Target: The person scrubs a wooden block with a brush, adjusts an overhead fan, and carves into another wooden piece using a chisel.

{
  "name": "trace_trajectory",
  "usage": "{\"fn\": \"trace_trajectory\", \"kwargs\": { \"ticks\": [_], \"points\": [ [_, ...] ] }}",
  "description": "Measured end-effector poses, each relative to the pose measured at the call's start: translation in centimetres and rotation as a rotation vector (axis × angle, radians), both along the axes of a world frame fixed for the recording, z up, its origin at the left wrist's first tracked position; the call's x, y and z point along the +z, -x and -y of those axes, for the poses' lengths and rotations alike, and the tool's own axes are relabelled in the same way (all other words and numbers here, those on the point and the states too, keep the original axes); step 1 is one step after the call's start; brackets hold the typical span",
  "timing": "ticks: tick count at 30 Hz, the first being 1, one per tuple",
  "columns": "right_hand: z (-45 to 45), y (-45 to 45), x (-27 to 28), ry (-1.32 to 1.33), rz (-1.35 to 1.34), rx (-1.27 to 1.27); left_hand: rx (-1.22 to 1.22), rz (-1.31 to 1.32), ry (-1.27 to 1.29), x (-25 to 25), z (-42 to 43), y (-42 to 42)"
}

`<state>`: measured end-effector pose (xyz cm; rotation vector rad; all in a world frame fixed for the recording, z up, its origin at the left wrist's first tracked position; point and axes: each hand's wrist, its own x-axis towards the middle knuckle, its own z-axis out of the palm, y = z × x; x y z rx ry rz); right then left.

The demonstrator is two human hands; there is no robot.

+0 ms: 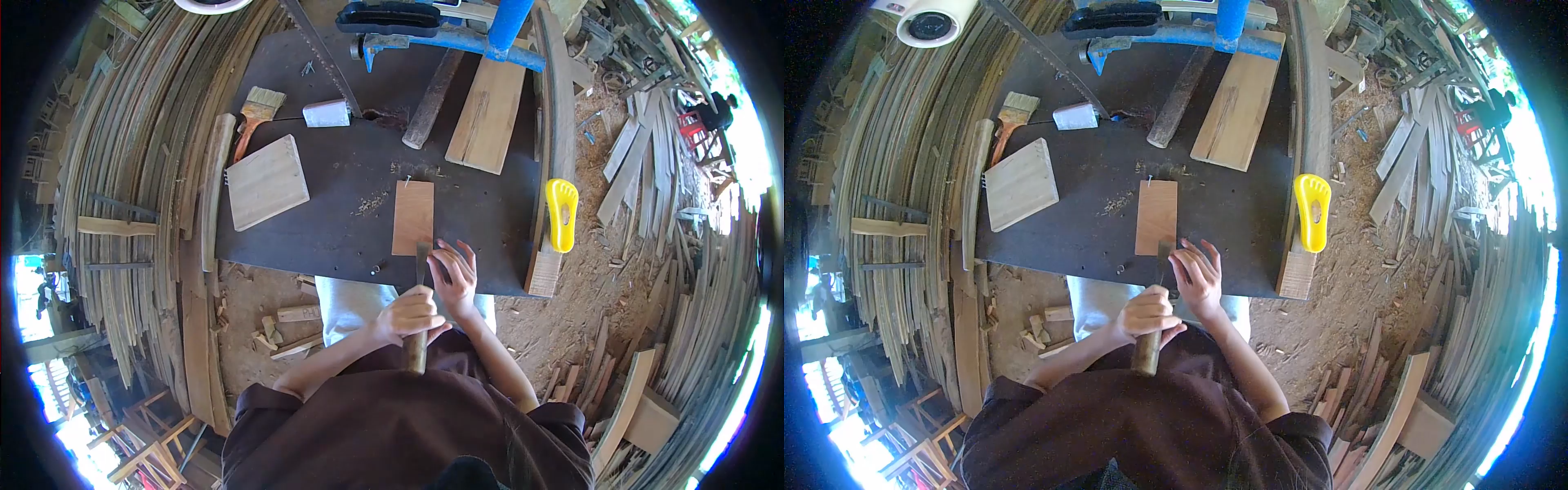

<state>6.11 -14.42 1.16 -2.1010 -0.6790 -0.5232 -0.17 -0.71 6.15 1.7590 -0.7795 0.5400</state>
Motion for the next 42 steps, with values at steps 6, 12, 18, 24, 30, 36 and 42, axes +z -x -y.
{"fn": "trace_trajectory", "kwargs": {
  "ticks": [6, 12, 18, 24, 30, 36, 42],
  "points": [
    [0.3, -0.1, -0.3, -0.051, -0.049, -0.084, 0.051, -0.009, 0.08, 0.5, 0.6, -3.6],
    [0.0, 0.1, -0.3, -0.064, -0.094, -0.097, -0.02, -0.028, 0.06, 0.3, 0.4, -0.6],
    [0.2, 0.0, -0.4, -0.028, -0.069, -0.071, -0.012, -0.031, 0.054, 0.5, -0.6, -0.6],
    [0.3, 0.0, -0.6, -0.046, -0.077, -0.075, 0.124, -0.028, -0.009, 0.6, -1.1, -4.5],
    [0.3, 0.7, 0.8, -0.259, -0.049, 0.036, 0.144, -0.097, -0.011, 0.6, -1.4, -5.7],
    [-0.2, 2.4, 6.6, -0.294, 0.117, 0.51, 0.202, -0.25, -0.028, 1.2, -2.2, -5.2],
    [-0.9, 2.3, 7.4, -0.203, 0.02, 0.526, 0.022, -0.578, 0.108, 1.6, -1.6, -4.2]
  ]
}}
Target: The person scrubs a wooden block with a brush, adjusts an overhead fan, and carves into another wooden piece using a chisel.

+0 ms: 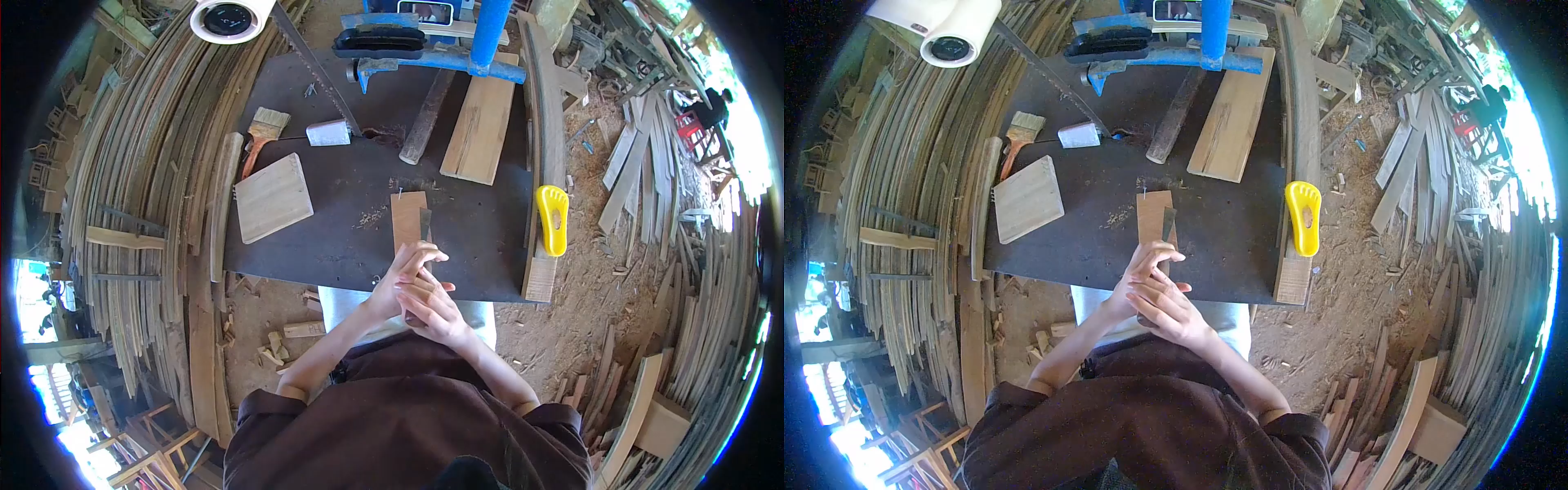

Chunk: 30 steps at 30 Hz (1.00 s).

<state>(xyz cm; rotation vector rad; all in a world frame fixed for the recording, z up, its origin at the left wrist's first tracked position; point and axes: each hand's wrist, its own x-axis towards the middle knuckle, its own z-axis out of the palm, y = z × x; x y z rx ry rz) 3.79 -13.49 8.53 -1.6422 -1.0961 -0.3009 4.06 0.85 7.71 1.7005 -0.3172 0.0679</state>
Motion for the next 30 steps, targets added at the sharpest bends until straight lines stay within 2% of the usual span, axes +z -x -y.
{"fn": "trace_trajectory", "kwargs": {
  "ticks": [1, 3, 4, 5, 7, 8, 10, 14, 17, 19, 20, 23, 24, 28, 30],
  "points": [
    [0.0, -0.1, 0.1, 0.0, 0.001, 0.003, 0.003, 0.001, 0.0, 0.0, -0.2, 0.0],
    [0.2, -0.2, 0.3, 0.069, 0.051, -0.024, -0.011, 0.148, -0.219, 0.6, -0.9, -0.8],
    [0.3, -0.3, 0.4, 0.071, 0.053, -0.027, -0.014, 0.095, -0.382, 0.3, -1.6, -1.3],
    [0.5, -0.4, 0.5, 0.063, 0.068, -0.049, -0.016, 0.098, -0.38, -0.1, -2.5, -2.2],
    [0.9, -0.5, 0.6, 0.056, 0.082, -0.072, 0.114, 0.243, -0.549, -0.8, -4.6, -4.0],
    [1.2, -0.6, 0.7, 0.043, 0.084, -0.047, 0.112, 0.245, -0.548, -1.2, -5.7, -4.7],
    [1.2, -0.7, 0.7, 0.023, 0.088, -0.006, 0.107, 0.199, -0.793, -2.1, -7.5, -5.6],
    [1.0, -0.4, 1.0, 0.045, 0.065, 0.08, 0.014, 0.158, -0.777, -3.1, -7.9, -5.2],
    [0.8, -0.1, 0.6, 0.024, 0.062, 0.102, 0.152, 0.151, -0.735, -2.4, -6.8, -3.3],
    [0.7, -0.2, 0.9, -0.002, 0.053, 0.128, 0.321, 0.111, -0.804, -2.7, -6.1, -1.6],
    [0.7, -0.2, 1.0, -0.03, 0.046, 0.151, 0.324, 0.106, -0.801, -2.8, -6.0, -1.0],
    [0.3, 0.2, 0.6, -0.063, 0.004, 0.172, 0.398, -0.2, -0.656, -2.4, -6.3, 0.6],
    [0.2, 0.3, 0.5, -0.064, 0.001, 0.179, 0.396, -0.042, -0.796, -1.8, -6.5, 0.6],
    [0.0, 0.7, 1.0, -0.068, 0.007, 0.133, 0.243, 0.132, -0.8, -1.7, -6.0, 0.3],
    [0.6, 1.0, 1.8, -0.088, 0.001, 0.123, 0.257, 0.143, -0.764, -3.5, -5.4, -0.1]
  ]
}}
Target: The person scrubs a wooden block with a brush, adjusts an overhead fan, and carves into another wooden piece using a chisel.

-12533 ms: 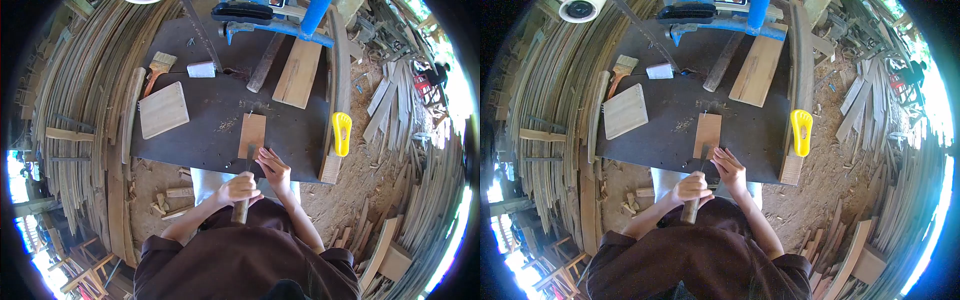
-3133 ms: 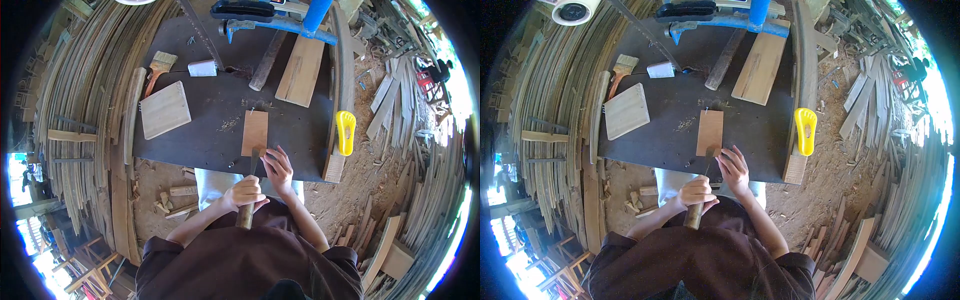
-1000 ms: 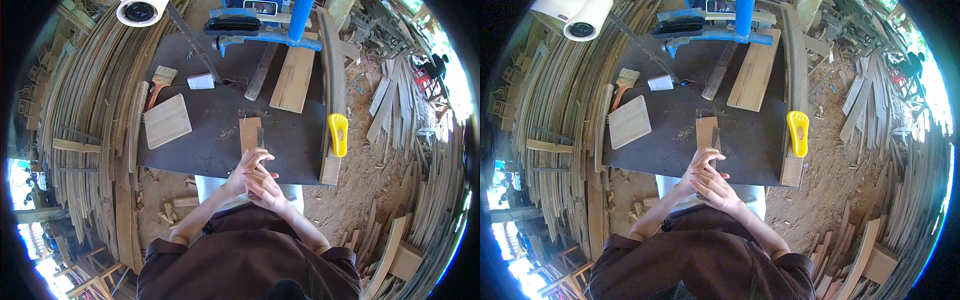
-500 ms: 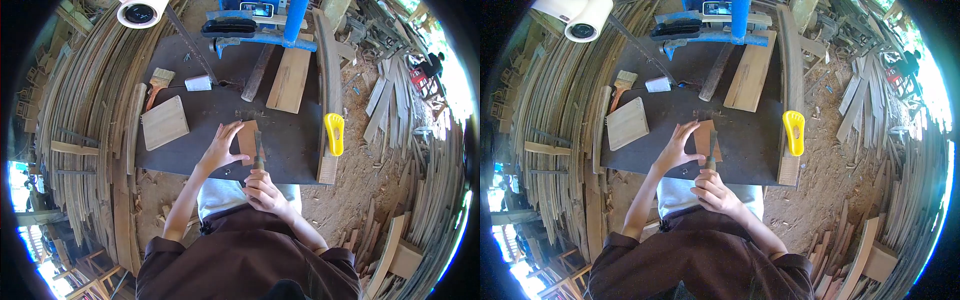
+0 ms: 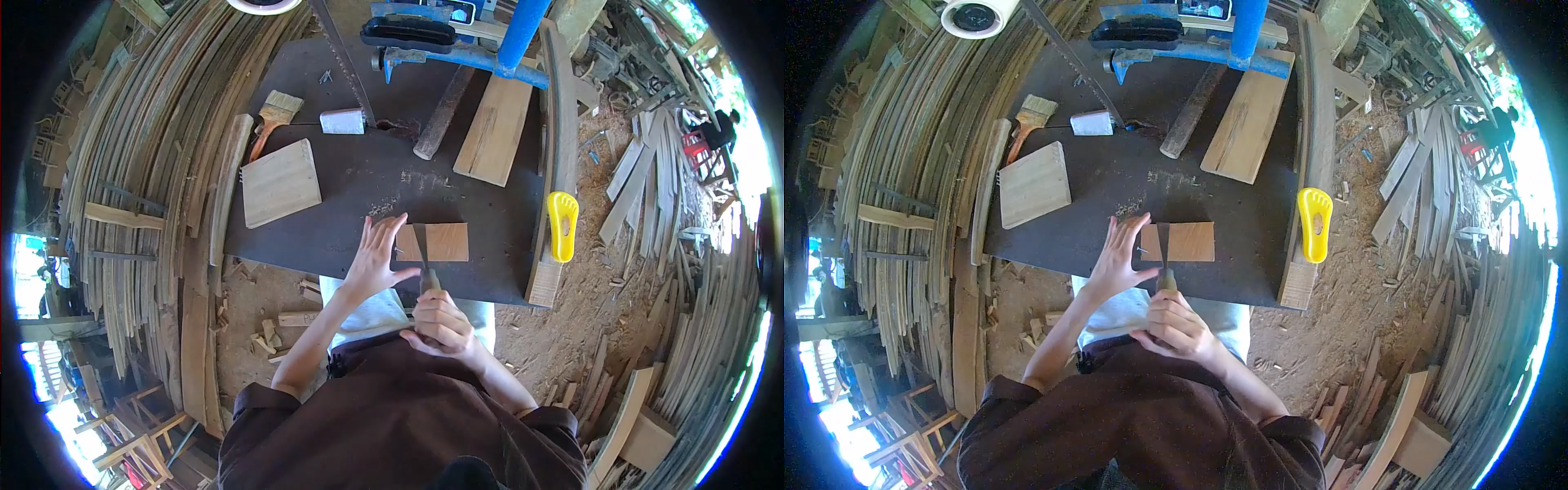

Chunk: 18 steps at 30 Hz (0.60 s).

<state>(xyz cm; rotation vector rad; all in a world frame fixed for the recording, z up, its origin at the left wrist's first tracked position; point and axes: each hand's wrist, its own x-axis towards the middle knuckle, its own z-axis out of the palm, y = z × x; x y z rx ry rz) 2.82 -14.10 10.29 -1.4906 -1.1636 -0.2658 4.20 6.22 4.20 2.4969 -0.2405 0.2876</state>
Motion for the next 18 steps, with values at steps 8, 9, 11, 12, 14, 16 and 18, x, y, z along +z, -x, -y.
{"fn": "trace_trajectory", "kwargs": {
  "ticks": [8, 9, 11, 12, 14, 16, 18],
  "points": [
    [3.5, 1.5, 1.1, -0.007, -0.086, 0.071, 0.129, 0.036, 0.184, -2.0, 1.9, 0.0],
    [3.6, 1.6, 1.0, -0.024, -0.128, 0.111, 0.114, 0.045, 0.156, -2.0, 1.7, -0.1],
    [3.6, 1.7, 0.8, -0.031, -0.178, 0.14, 0.116, 0.054, 0.165, -2.0, 1.3, -0.3],
    [3.7, 1.9, 0.7, -0.015, -0.2, 0.137, 0.11, 0.054, 0.16, -2.0, 1.3, -0.3],
    [4.0, 2.0, 0.7, 0.004, -0.231, 0.143, 0.116, 0.059, 0.156, -2.2, 1.3, -0.2],
    [4.2, 1.8, 1.1, -0.062, -0.302, 0.102, 0.118, 0.05, 0.172, -2.3, 1.2, -0.2],
    [4.6, 1.7, 0.8, -0.151, -0.35, 0.083, 0.119, 0.043, 0.189, -2.5, 1.2, -0.2]
  ]
}}
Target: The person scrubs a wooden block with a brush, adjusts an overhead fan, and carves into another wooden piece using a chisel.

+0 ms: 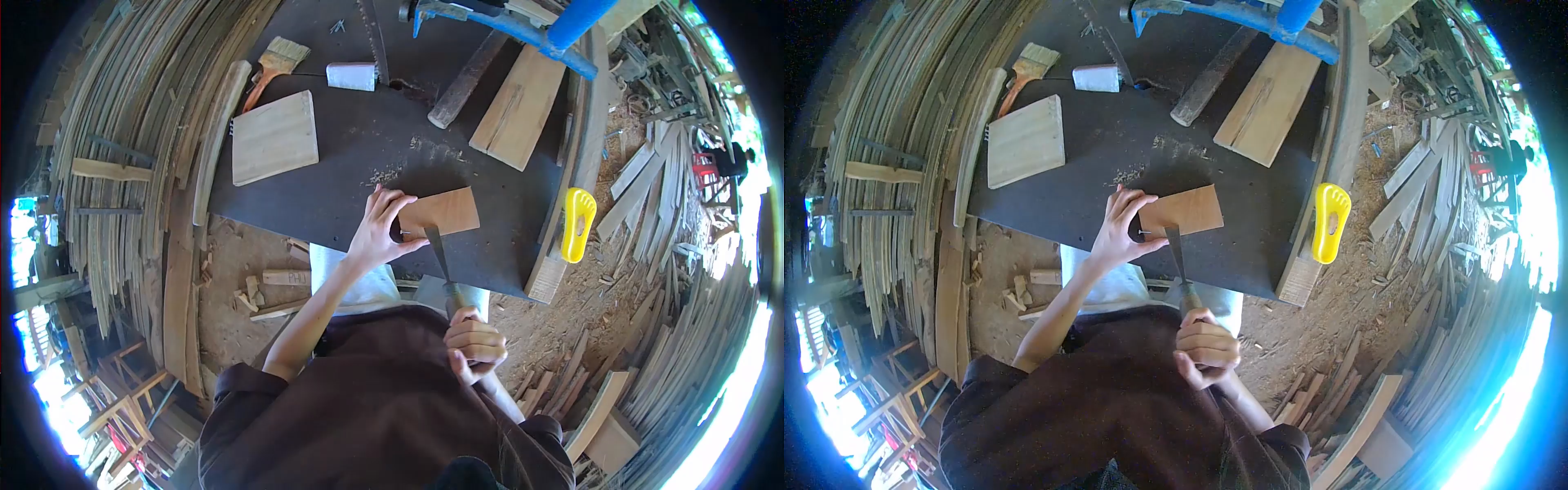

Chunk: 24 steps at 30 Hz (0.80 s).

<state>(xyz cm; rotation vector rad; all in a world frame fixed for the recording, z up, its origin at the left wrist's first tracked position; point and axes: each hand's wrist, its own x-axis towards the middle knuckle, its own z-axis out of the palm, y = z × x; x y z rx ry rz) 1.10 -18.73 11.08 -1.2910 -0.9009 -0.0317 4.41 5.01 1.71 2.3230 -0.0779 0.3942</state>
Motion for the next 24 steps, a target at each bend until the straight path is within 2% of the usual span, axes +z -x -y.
{"fn": "trace_trajectory", "kwargs": {
  "ticks": [2, 9, 13, 14, 18, 20, 22, 24],
  "points": [
    [0.1, -0.2, -0.6, -0.139, -0.033, -0.042, -0.006, 0.018, 0.013, -0.1, 0.0, 0.0],
    [-0.2, -0.4, -0.2, -0.075, -0.111, -0.096, -0.004, 0.014, 0.004, -0.2, -0.1, 0.2],
    [-0.1, -0.3, -0.3, -0.078, -0.023, -0.039, 0.004, 0.015, 0.042, -0.3, -0.3, -0.2],
    [-0.7, -0.3, -0.7, -0.153, -0.083, -0.088, 0.0, 0.011, 0.061, -0.3, -0.3, -0.2],
    [-0.7, -0.4, -0.3, -0.111, -0.054, -0.073, 0.002, 0.032, 0.031, -0.1, -0.4, -0.1],
    [-0.2, -0.4, -0.2, -0.114, -0.048, -0.058, 0.017, -0.047, 0.166, -0.1, -0.2, -0.1],
    [-0.6, -0.6, -0.5, -0.175, -0.056, -0.056, 0.029, -0.055, 0.179, 0.1, -0.2, -0.1],
    [-1.0, -1.0, -0.2, -0.126, -0.061, -0.072, 0.042, -0.043, 0.19, -0.1, 0.0, 0.1]
  ]
}}
